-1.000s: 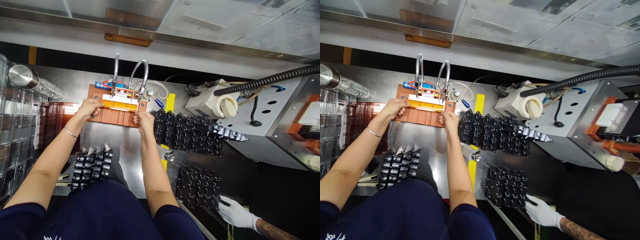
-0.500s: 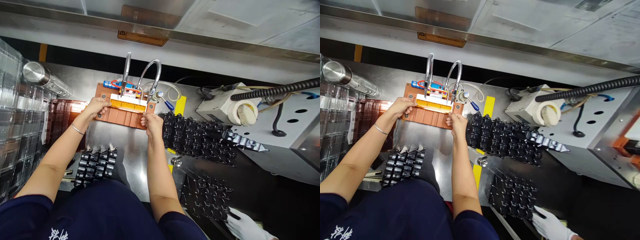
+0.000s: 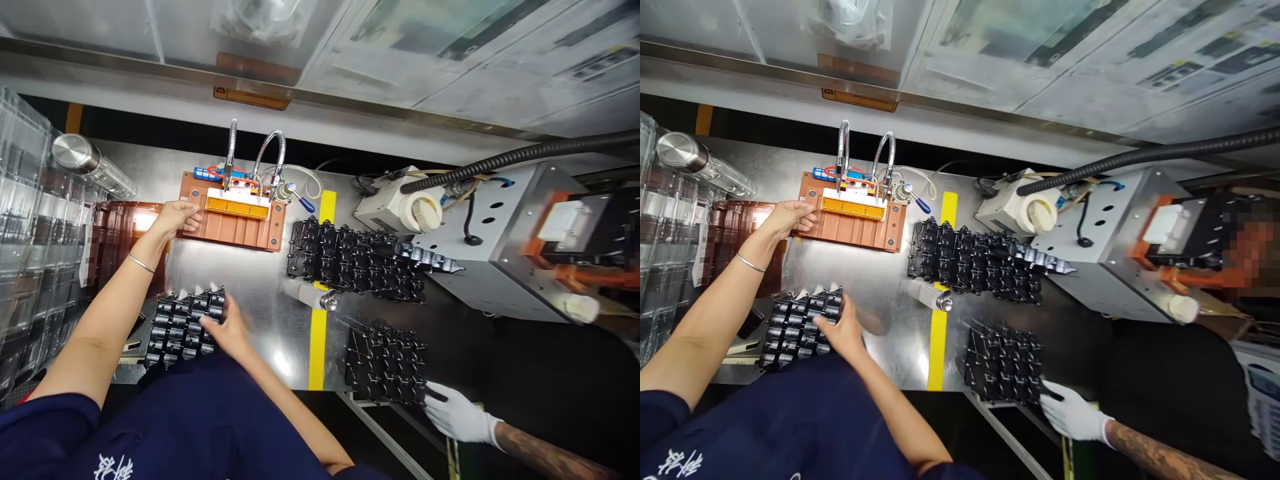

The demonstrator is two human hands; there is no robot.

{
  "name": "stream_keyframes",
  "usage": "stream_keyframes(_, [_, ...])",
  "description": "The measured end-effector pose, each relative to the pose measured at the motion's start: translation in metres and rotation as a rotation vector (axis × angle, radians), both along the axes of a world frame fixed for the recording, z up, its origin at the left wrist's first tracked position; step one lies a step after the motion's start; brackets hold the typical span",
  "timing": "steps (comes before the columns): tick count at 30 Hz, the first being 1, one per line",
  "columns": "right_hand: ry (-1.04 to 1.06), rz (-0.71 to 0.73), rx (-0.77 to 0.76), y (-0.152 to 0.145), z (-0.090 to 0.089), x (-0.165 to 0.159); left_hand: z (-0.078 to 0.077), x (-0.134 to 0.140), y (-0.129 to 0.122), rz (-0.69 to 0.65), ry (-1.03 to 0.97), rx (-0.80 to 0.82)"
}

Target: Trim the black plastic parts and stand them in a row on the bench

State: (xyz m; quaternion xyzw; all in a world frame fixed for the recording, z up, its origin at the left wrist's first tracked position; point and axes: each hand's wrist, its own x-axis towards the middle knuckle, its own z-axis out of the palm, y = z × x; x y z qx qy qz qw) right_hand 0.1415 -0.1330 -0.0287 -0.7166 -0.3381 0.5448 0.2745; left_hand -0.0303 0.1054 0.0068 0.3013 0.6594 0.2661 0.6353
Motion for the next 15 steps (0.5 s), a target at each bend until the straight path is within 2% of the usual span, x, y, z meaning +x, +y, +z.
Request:
stream_keyframes(2, [-0.081, 0.168, -0.03, -0.037, -0.006, -0.014, 0.006, 0.003, -0.016, 0.017, 0.025, 0.055])
stream_keyframes(3, [-0.099, 0.218, -0.033, -0.045, -0.008, -0.013, 0.009, 0.004, -0.025, 0.014, 0.037, 0.082])
stream_keyframes(5, [-0.114, 0.25, -0.018, -0.043, -0.006, 0.002, 0.017, 0.005, -0.043, -0.005, 0.066, 0.146])
stream_keyframes(7, [-0.142, 0.242, 0.024, -0.022, 0.004, 0.026, 0.024, 0.005, -0.062, -0.012, 0.114, 0.235])
stream_keyframes(9, [-0.251, 0.261, 0.148, 0.012, 0.018, 0.048, 0.03, 0.007, -0.079, 0.016, 0.176, 0.35])
stream_keyframes(11, [-0.493, 0.375, 0.451, 0.051, 0.03, 0.057, 0.032, 0.013, -0.092, -0.03, 0.308, 0.591])
stream_keyframes(13, [-0.672, 0.49, 0.694, 0.09, 0.033, 0.052, 0.028, 0.022, -0.1, -0.229, 0.532, 0.912])
stream_keyframes(15, [-0.78, 0.556, 0.783, 0.122, 0.025, 0.038, 0.018, 0.031, -0.1, -0.496, 0.787, 1.139])
